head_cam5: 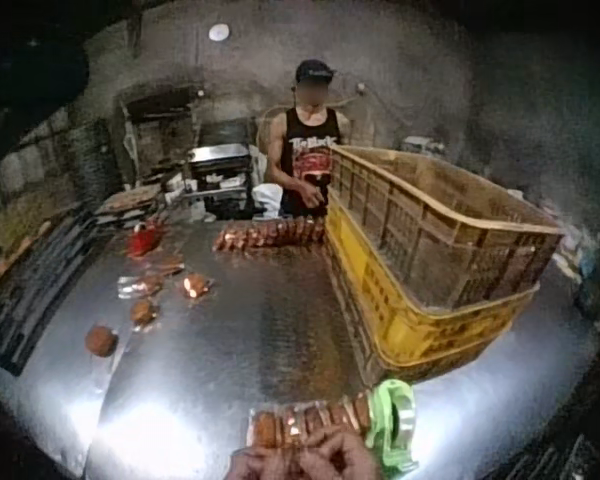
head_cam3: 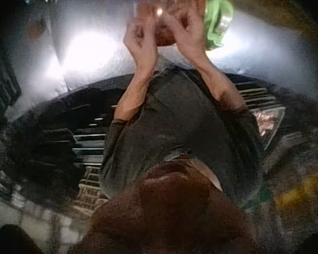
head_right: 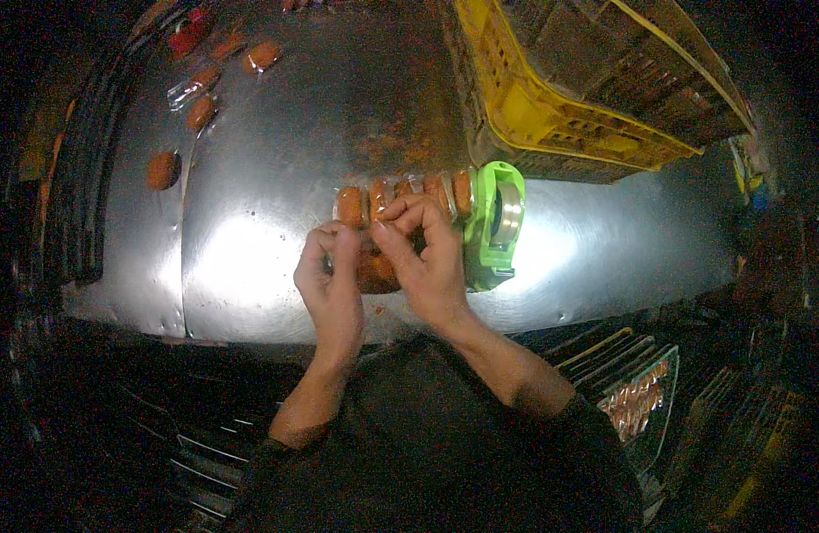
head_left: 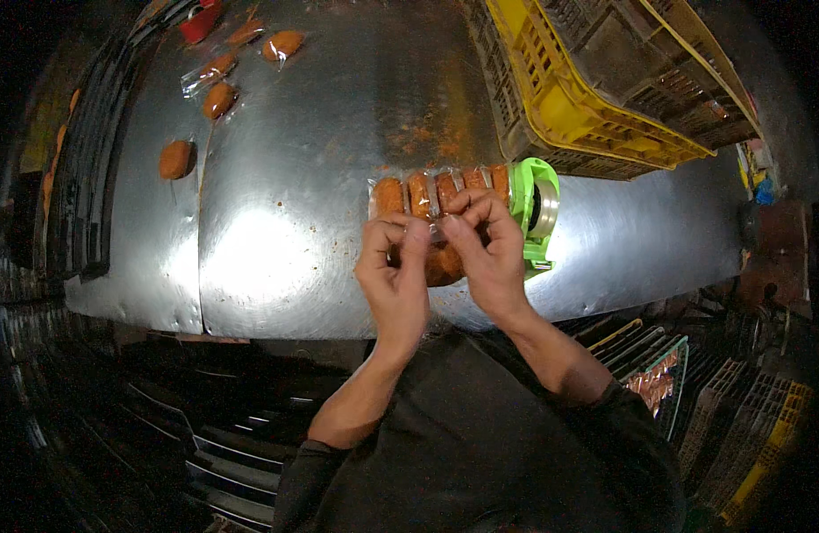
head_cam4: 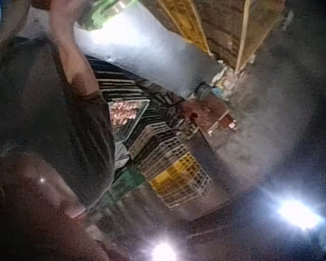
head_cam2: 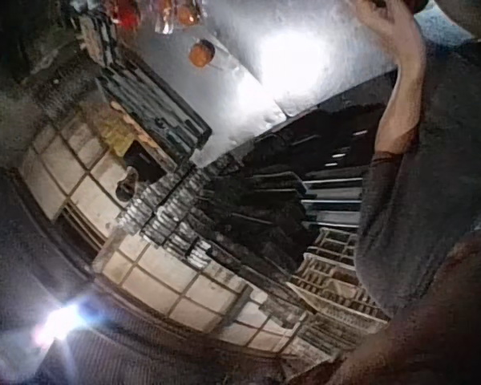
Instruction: The person wraps round brown food items in clear plastic bags using a tape dispenser to seal them. The wrapped items are placed on a metal table and into a yellow crate.
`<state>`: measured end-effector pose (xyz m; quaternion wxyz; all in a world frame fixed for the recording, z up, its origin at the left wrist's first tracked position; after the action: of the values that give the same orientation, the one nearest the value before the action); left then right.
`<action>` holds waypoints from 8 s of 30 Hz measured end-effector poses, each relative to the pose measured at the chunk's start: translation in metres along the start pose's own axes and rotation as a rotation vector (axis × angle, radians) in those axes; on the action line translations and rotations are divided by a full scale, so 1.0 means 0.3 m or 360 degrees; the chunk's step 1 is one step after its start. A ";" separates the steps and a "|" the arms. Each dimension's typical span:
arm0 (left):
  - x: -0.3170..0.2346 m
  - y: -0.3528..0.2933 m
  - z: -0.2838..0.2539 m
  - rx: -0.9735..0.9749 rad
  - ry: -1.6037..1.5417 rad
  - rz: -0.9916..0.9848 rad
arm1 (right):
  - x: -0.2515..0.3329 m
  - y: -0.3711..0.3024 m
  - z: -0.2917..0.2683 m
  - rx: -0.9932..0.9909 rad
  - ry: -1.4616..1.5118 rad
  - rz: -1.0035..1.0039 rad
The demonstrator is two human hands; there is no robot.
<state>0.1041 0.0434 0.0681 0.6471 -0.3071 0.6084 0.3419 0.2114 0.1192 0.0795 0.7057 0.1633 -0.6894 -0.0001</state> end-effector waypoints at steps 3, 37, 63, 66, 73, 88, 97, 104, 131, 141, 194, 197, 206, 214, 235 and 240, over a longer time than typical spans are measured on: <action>0.055 0.013 0.050 -0.0278 -0.0337 0.0120 | -0.031 -0.021 -0.013 -0.0141 0.0458 0.0329; 0.018 0.059 -0.132 0.0372 -0.0570 -0.0064 | -0.089 -0.214 0.080 0.0528 0.0422 0.1314; -0.084 0.249 0.007 0.0624 0.1479 0.0638 | -0.010 0.325 0.018 0.1326 -0.1111 -0.1010; -0.583 0.348 0.103 0.0292 0.1397 0.0649 | 0.387 0.515 -0.087 0.0117 -0.0616 -0.1986; -0.987 0.635 1.280 0.1128 0.1226 0.1631 | 0.865 1.228 -0.799 0.0271 -0.1632 -0.2142; -0.423 0.486 1.863 0.1103 0.1459 0.1314 | 0.692 1.065 -1.211 0.0383 -0.1831 -0.0884; -0.693 0.830 0.988 0.1049 0.1717 0.1166 | 0.535 0.715 -0.909 0.0144 -0.1431 -0.1007; -0.036 1.368 -0.246 0.0361 0.1884 0.0991 | 0.559 0.640 -0.509 -0.0006 -0.1431 -0.1488; 0.356 0.538 -0.200 0.0784 0.2086 0.0911 | -0.290 0.146 0.164 0.0398 -0.1192 0.0106; 0.257 0.205 -0.235 0.0101 0.0931 0.0689 | -0.412 0.014 0.180 0.0174 -0.0629 0.0418; -0.145 -0.029 0.040 0.0495 -0.0253 0.0470 | 0.192 -0.142 -0.103 -0.0570 0.0313 -0.0227; -0.111 -0.018 0.068 0.0814 -0.0305 -0.0282 | 0.229 -0.162 -0.105 -0.0812 -0.0462 -0.0735; -0.104 -0.003 0.027 0.0701 -0.0152 0.0774 | 0.122 -0.188 -0.054 -0.0138 -0.0992 -0.0641; -0.080 -0.019 -0.020 0.0620 -0.0286 -0.0076 | 0.157 -0.109 -0.063 0.0124 -0.0665 -0.0688; 0.118 -0.140 0.086 -0.0173 -0.0295 -0.0049 | -0.290 -0.124 -0.532 -0.0426 -0.0987 0.0356; 0.130 -0.131 0.109 -0.0008 -0.0324 -0.0013 | -0.279 -0.038 -0.501 -0.0694 -0.0868 0.0123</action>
<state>0.1561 0.0499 0.0308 0.7060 -0.2750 0.5374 0.3703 0.3561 0.1620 -0.0039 0.5134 -0.0233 -0.8420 -0.1643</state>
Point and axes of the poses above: each hand's wrist, its own y-axis towards the middle knuckle, its own z-axis out of the palm, x = y × z, the point moved 4 cm from there along y, towards the middle knuckle, and after that the axes turned 12 degrees about -x, right-handed, at the moved point
